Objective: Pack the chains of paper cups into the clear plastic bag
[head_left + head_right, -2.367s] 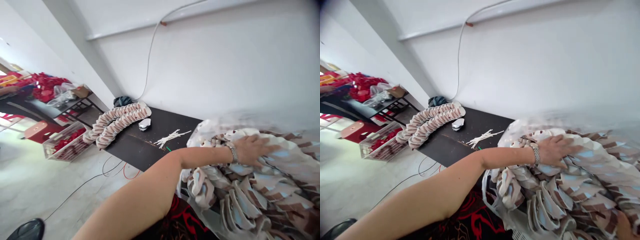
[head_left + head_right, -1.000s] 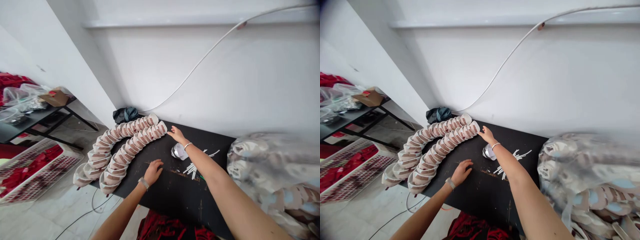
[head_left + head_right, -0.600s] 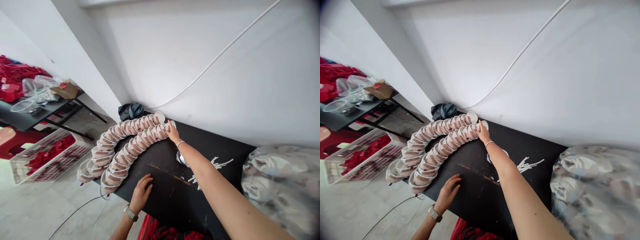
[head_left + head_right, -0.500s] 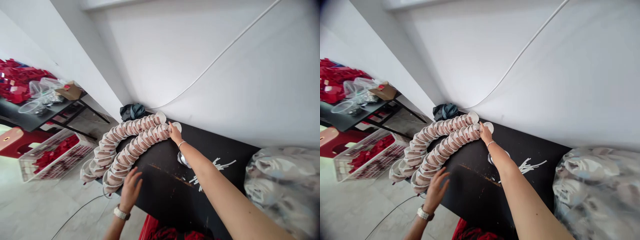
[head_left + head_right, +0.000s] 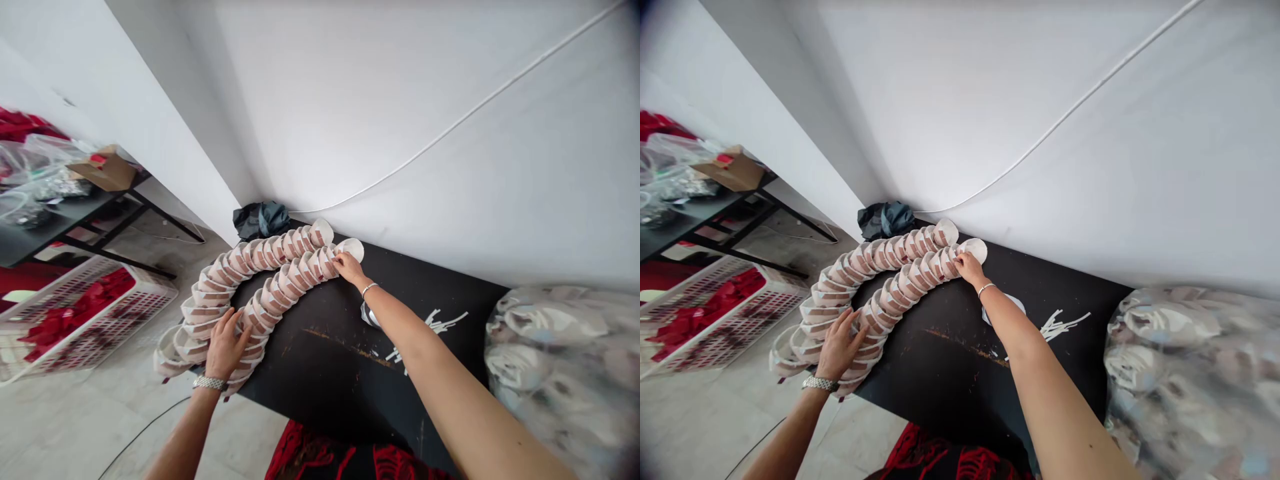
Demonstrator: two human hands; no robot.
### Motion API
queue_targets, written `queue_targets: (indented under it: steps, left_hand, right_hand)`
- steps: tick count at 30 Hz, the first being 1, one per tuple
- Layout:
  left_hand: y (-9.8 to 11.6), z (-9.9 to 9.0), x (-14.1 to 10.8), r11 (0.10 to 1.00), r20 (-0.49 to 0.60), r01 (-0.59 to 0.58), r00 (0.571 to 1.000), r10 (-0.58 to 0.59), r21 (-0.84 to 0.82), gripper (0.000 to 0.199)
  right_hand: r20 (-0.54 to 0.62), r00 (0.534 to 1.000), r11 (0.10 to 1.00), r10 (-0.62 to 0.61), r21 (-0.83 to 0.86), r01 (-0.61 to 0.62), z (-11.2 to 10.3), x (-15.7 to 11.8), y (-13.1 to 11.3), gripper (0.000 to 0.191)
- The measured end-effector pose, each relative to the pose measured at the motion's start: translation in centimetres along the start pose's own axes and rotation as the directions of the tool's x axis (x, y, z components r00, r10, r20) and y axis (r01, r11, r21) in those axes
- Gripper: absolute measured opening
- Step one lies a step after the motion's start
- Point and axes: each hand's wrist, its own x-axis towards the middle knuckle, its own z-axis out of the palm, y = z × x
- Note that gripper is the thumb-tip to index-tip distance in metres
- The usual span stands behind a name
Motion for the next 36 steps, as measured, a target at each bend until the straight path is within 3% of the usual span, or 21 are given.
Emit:
queue_targets:
  steps: [8, 14, 20, 25, 31, 36]
  left_hand:
    - [0.5, 1.6, -0.3, 0.988, 0.008, -0.012, 1.0, 0.013, -0.155, 0.063]
    - [0.9, 1.5, -0.4, 0.986, -0.006, -0.019, 1.0, 0.019, -0.167, 0.06]
    - [1.0, 1.5, -0.4, 0.983, 0.016, -0.013, 1.0, 0.017, -0.185, 0.059]
    - [1.4, 1.3, -0.3, 0.981, 0.035, 0.004, 0.999, 0.003, -0.193, 0.058]
    - [1.8, 1.4, -0.4, 0.98, 0.038, 0.025, 0.999, -0.017, -0.199, 0.058]
    - [2.7, 0.4, -0.4, 0.983, 0.082, 0.079, 0.994, -0.066, -0.167, 0.059]
  right_hand:
    - [-0.022, 0.998, 0.996, 0.063, -0.061, -0.065, 0.4, -1.1, -1.9, 0.043]
    - [-0.072, 0.986, 0.979, 0.153, -0.126, -0.162, 1.4, -1.7, -3.9, 0.097]
    - [-0.14, 0.959, 0.951, 0.247, -0.154, -0.267, 1.9, -1.9, -5.7, 0.094]
    - [-0.062, 0.952, 0.939, 0.301, -0.154, -0.307, 1.6, -2.3, -7.1, 0.107]
    - [-0.022, 0.939, 0.92, 0.343, -0.193, -0.341, 3.0, -2.6, -9.2, 0.128]
    - [-0.008, 0.923, 0.905, 0.385, -0.194, -0.379, 3.4, -2.3, -9.4, 0.132]
